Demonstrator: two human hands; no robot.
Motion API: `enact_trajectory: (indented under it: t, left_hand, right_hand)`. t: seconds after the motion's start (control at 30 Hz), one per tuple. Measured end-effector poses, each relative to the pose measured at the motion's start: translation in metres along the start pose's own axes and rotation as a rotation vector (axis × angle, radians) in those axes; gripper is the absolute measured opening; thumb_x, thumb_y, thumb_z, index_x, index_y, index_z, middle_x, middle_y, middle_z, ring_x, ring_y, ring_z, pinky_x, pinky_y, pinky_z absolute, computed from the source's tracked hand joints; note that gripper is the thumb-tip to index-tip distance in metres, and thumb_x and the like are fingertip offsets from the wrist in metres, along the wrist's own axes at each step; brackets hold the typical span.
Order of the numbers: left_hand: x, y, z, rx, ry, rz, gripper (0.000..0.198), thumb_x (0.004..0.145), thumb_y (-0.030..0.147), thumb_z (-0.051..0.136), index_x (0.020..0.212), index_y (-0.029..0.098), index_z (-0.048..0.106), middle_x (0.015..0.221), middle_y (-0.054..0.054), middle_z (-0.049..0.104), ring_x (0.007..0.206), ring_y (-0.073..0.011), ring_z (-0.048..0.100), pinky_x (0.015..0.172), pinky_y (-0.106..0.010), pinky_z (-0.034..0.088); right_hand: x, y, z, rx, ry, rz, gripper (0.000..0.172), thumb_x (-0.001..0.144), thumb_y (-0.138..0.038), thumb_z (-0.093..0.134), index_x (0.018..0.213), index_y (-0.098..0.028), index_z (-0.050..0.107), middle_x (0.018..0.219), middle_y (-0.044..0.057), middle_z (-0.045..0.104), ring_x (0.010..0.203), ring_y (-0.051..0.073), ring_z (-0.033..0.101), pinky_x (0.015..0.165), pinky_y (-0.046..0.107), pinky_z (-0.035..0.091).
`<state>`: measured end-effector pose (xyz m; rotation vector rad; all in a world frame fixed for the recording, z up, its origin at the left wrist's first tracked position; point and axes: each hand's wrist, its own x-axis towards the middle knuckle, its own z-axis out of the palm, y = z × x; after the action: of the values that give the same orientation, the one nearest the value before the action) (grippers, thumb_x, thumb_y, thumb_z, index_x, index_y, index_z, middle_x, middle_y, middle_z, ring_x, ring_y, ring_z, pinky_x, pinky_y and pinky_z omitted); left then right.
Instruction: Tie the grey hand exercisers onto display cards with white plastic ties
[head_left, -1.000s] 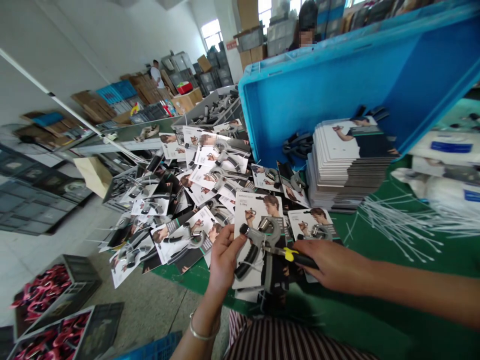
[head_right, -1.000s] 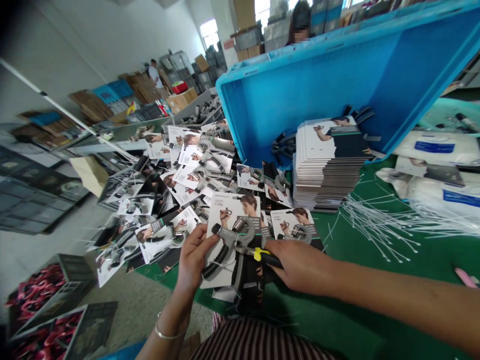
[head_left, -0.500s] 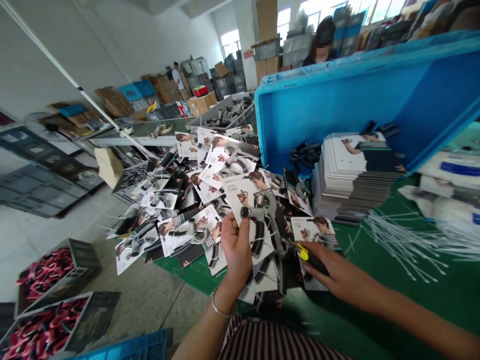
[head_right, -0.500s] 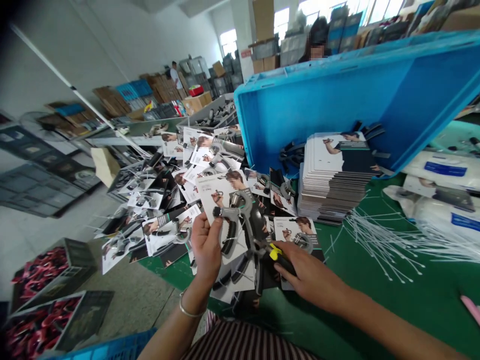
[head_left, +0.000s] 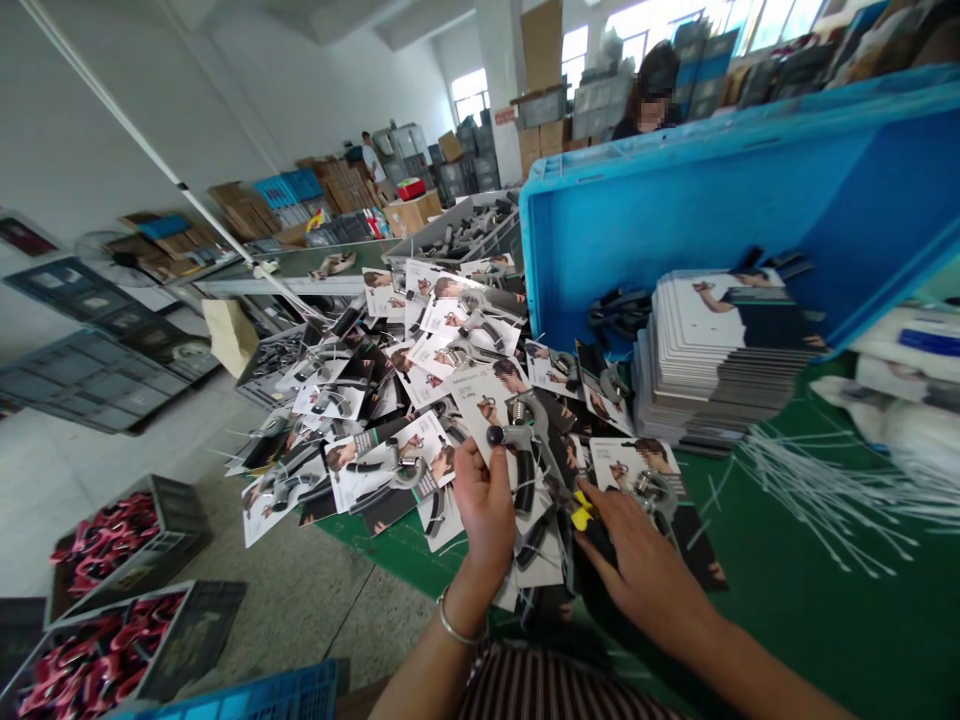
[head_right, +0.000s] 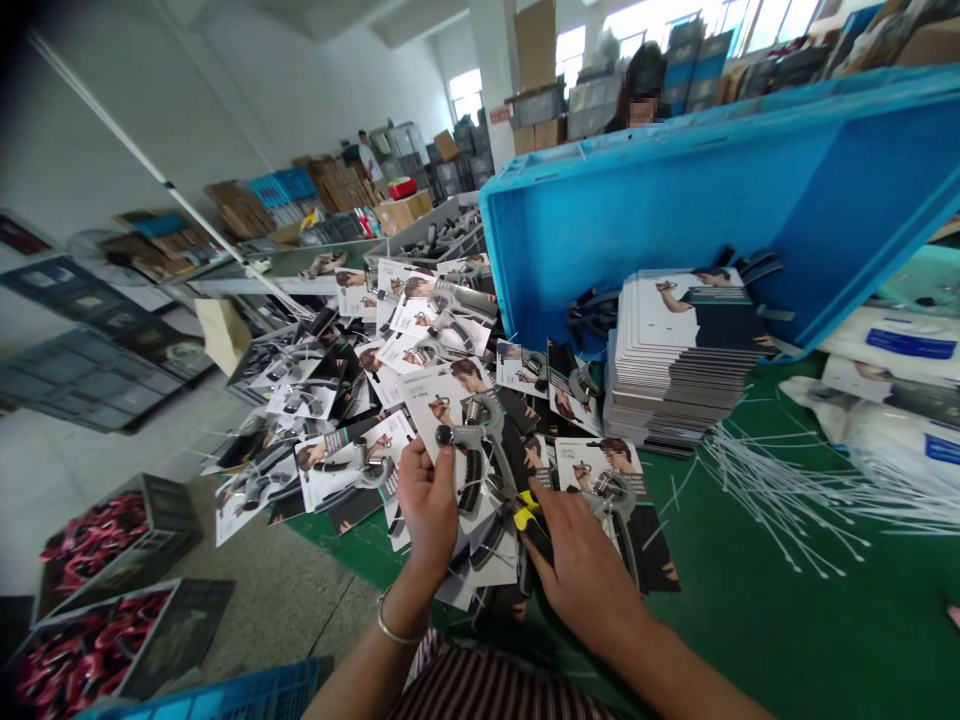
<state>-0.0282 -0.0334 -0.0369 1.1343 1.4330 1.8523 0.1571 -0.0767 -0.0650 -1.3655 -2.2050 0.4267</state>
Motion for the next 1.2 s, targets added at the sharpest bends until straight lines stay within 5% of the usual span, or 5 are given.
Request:
enact_trajectory:
  t: [0.53,0.73,0.9,1.03,1.2]
  left_hand:
    - [0.004,0.000,-0.005,0.023,-0.086,-0.039,0.015,0.094,0.028,0.059,0.105,0.018,0.058,0.090,-0.004,0.069,0.080,-0.0149,0.064,0.074,-0.025,0.049]
    - [0.005,-0.004,-0.012,0.013,-0.050,-0.002,0.021,0.093,0.031,0.061,0.109,0.019,0.056,0.101,-0.007,0.070,0.091,-0.0177,0.066,0.082,-0.029,0.051]
    - [-0.002,-0.004,-0.019,0.146,-0.111,0.120,0.025,0.094,0.032,0.059,0.116,0.021,0.056,0.104,-0.009,0.071,0.091,-0.0184,0.067,0.082,-0.030,0.051]
    - [0.025,-0.003,-0.073,0.282,0.047,0.073,0.030,0.088,0.037,0.062,0.112,0.019,0.061,0.094,-0.007,0.072,0.082,-0.0188,0.067,0.075,-0.029,0.051]
    - [0.045,0.048,-0.231,0.409,0.728,0.088,0.027,0.075,0.043,0.060,0.082,0.020,0.050,0.075,0.001,0.060,0.068,-0.0147,0.057,0.061,-0.024,0.046]
  right_hand:
    - [0.000,-0.008,-0.008,0.477,-0.244,0.103,0.030,0.098,-0.039,0.049,0.111,-0.017,0.065,0.108,0.012,0.072,0.103,0.027,0.067,0.094,0.039,0.052]
    - [-0.005,-0.020,-0.034,0.961,-0.502,0.412,0.045,0.093,-0.055,0.054,0.115,-0.017,0.063,0.082,0.003,0.066,0.061,0.015,0.061,0.052,0.026,0.050]
    - [-0.003,-0.015,-0.036,1.177,-0.601,0.473,0.041,0.086,-0.052,0.067,0.107,-0.016,0.067,0.094,0.007,0.071,0.084,0.019,0.067,0.075,0.030,0.054]
    - [-0.005,-0.018,-0.029,1.365,-0.523,0.541,0.048,0.087,-0.052,0.066,0.121,-0.018,0.064,0.095,0.008,0.072,0.074,0.019,0.066,0.070,0.032,0.055]
    - [-0.003,-0.005,-0.012,1.325,-0.294,0.750,0.058,0.077,-0.051,0.076,0.125,-0.020,0.064,0.097,0.009,0.074,0.076,0.021,0.068,0.070,0.031,0.057]
